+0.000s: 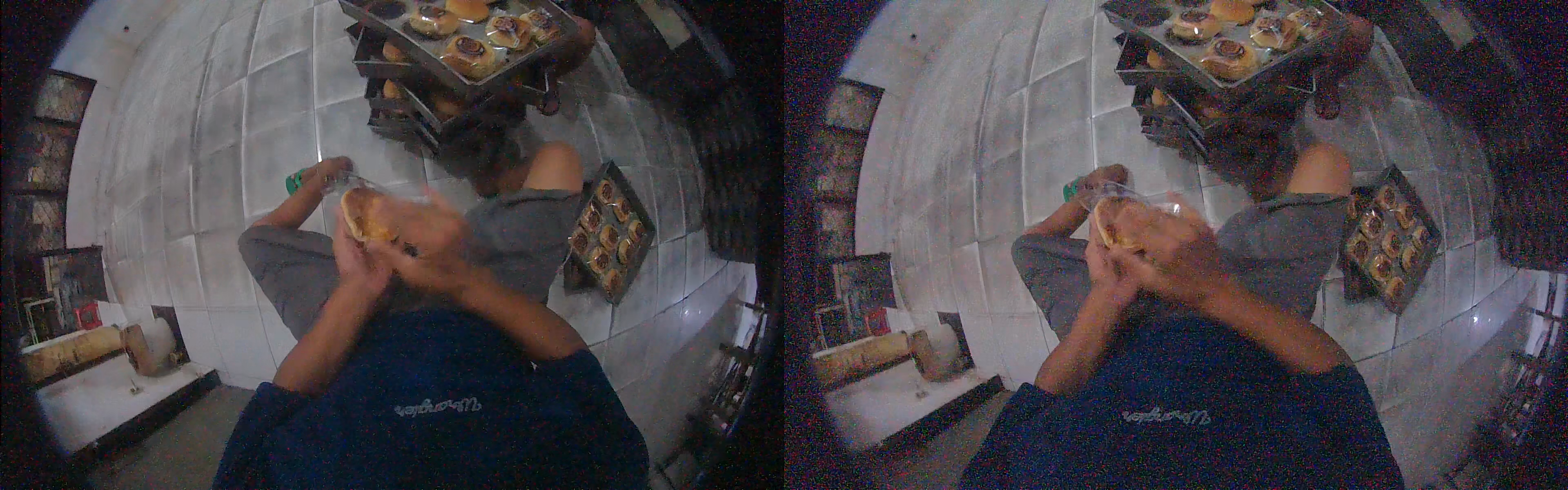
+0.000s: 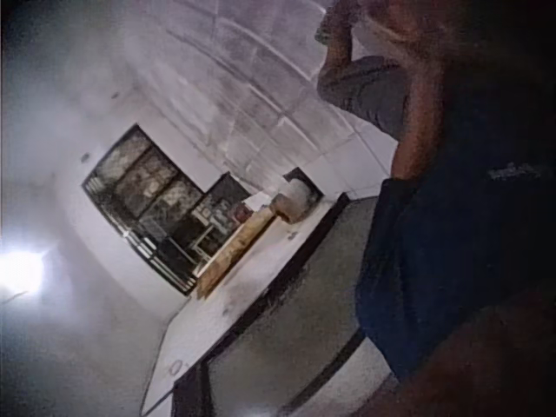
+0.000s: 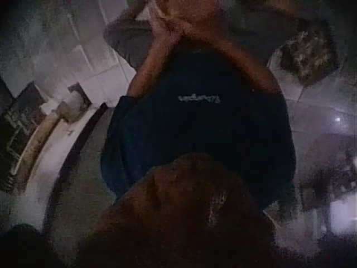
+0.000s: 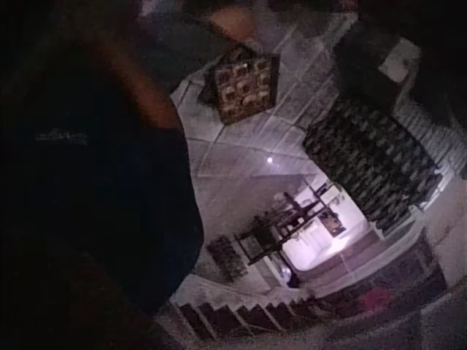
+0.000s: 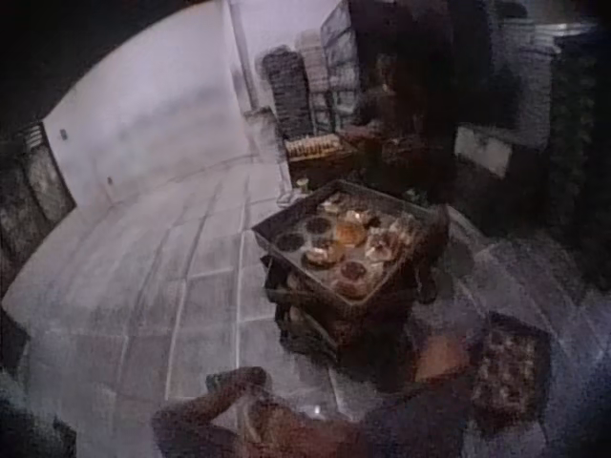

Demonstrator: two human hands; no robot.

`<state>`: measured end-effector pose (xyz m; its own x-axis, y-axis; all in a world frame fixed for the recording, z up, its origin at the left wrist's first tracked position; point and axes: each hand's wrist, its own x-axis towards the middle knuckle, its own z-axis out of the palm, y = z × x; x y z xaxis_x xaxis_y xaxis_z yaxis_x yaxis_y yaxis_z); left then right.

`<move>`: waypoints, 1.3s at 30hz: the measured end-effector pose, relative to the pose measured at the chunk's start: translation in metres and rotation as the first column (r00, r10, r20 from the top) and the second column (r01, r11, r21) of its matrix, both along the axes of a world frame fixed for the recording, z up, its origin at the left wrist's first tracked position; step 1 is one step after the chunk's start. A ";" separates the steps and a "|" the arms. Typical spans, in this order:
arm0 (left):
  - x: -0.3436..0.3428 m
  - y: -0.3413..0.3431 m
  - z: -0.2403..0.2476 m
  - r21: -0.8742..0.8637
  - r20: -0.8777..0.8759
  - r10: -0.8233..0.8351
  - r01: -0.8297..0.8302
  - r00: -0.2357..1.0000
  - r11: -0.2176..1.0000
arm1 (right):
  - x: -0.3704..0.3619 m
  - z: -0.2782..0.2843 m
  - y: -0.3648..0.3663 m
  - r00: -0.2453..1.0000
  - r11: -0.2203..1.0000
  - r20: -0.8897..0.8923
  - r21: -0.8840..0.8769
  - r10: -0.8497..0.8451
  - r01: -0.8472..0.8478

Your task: The person sits on the floor and packages round buns one by one into clear plastic bags. They pick each bun from a metal tray on a rolling rack, place it into a bag, and set the packaged bun back on the tray.

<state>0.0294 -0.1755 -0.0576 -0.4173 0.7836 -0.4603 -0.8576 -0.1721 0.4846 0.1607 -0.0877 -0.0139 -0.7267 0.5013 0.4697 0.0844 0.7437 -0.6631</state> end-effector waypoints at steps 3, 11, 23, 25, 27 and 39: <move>0.009 -0.003 0.040 -0.019 0.140 -0.260 0.265 0.955 0.964 | 0.001 -0.009 0.034 0.987 0.990 0.087 0.002 -0.138 0.138; 0.003 -0.032 0.059 -0.573 -0.605 -0.648 0.312 0.463 0.758 | 0.009 -0.002 0.030 0.984 0.974 -0.055 0.146 -0.169 0.175; -0.035 -0.043 -0.059 -0.306 -0.468 -0.514 0.414 0.719 0.858 | 0.027 0.004 0.042 0.970 0.985 0.173 0.051 -0.169 0.163; -0.037 -0.041 -0.069 -0.124 -0.037 -0.496 0.489 0.867 0.864 | 0.024 0.035 0.026 0.974 0.985 0.143 0.031 -0.173 0.170; -0.016 -0.005 -0.043 -0.018 0.197 -0.509 0.522 0.838 0.853 | 0.022 0.043 0.020 0.978 0.993 0.181 0.071 -0.104 0.092; 0.019 0.034 0.055 0.651 0.150 -0.689 0.453 0.709 0.609 | 0.055 0.086 -0.047 0.987 0.989 0.127 -0.098 -0.096 0.109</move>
